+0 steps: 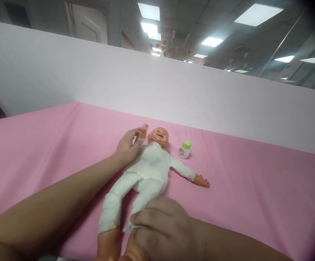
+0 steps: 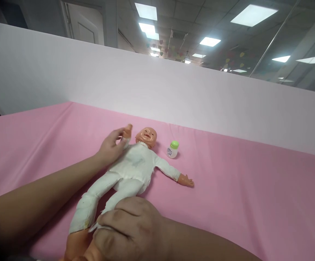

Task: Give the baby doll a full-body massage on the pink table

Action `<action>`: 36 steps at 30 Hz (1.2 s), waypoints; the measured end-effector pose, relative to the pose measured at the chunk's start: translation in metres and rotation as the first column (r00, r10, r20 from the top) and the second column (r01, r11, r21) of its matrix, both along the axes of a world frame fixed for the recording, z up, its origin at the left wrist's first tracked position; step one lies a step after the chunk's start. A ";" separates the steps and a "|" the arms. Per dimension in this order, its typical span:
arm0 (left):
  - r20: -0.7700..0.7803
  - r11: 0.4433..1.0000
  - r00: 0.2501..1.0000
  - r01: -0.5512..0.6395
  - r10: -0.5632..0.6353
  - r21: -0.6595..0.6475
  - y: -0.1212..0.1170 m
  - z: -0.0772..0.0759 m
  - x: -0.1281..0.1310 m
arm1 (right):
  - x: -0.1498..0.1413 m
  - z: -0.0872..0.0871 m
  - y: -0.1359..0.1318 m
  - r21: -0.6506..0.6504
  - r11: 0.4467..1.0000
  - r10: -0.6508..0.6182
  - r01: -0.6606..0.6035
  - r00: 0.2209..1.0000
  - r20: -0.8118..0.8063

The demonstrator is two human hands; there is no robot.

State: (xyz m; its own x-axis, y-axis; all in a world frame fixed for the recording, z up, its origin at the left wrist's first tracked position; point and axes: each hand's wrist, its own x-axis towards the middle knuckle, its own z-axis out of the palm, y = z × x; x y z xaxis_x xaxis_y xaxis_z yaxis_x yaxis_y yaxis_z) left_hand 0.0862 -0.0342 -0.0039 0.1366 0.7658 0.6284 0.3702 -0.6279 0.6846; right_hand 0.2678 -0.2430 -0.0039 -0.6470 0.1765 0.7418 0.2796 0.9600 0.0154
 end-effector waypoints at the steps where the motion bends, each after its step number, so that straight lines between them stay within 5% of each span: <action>1: -0.183 0.995 0.982 0.060 -0.044 0.084 -0.006 0.001 0.005 | 0.001 0.003 -0.001 0.008 1.000 -0.029 0.030 0.998 -0.057; 4: -0.522 0.967 0.852 0.170 -0.047 0.191 -0.016 0.003 0.013 | 0.011 0.011 0.006 0.037 0.991 -0.117 0.126 0.976 -0.186; 9: -0.641 0.933 0.768 0.242 -0.016 0.267 -0.011 0.004 0.014 | 0.038 0.012 0.048 0.046 0.946 -0.295 0.321 0.911 -0.289; 15: -0.644 0.928 0.763 0.277 -0.055 0.250 -0.014 0.005 0.014 | 0.049 0.003 0.084 -0.312 0.813 -0.553 0.492 0.820 -0.147; 19: -0.438 0.964 0.893 0.199 -0.104 0.178 -0.010 0.000 0.011 | 0.046 0.006 0.074 -0.215 0.887 -0.448 0.409 0.873 -0.191; 22: -0.070 0.998 0.997 -0.027 0.023 -0.058 0.004 -0.006 0.003 | 0.035 0.012 0.050 -0.110 0.957 -0.287 0.268 0.926 -0.246; 24: 0.209 0.938 0.954 -0.140 0.214 -0.318 0.017 -0.009 -0.006 | 0.024 0.011 0.032 -0.105 0.986 -0.150 0.128 0.960 -0.237; 26: 0.377 0.844 0.851 -0.132 0.366 -0.520 0.030 -0.010 -0.016 | 0.013 0.005 0.018 -0.110 0.994 -0.030 0.007 0.979 -0.204; 27: 0.416 0.812 0.813 -0.114 0.407 -0.572 0.036 -0.011 -0.021 | 0.008 0.001 0.014 -0.096 0.993 0.063 -0.069 0.996 -0.063; 30: 0.442 0.790 0.781 -0.105 0.441 -0.603 0.045 -0.011 -0.031 | -0.001 -0.012 0.011 -0.082 0.989 0.146 -0.127 0.940 0.308; 32: 0.453 0.794 0.769 -0.116 0.452 -0.596 0.044 -0.010 -0.031 | -0.003 -0.016 0.013 -0.087 0.991 0.127 -0.099 0.899 0.418; 36: 0.333 0.920 0.891 -0.190 0.308 -0.342 0.022 -0.006 -0.017 | 0.000 -0.012 0.012 -0.088 0.992 0.115 -0.095 0.961 0.251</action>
State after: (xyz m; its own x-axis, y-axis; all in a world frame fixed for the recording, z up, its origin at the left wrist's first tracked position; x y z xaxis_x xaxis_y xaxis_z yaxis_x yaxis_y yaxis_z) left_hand 0.0695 -0.0122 -0.0098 -0.2828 0.8984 0.3360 0.1675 -0.2987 0.9395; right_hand 0.2680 -0.2309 -0.0163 -0.8309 0.1458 0.5370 0.1732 0.9849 0.0007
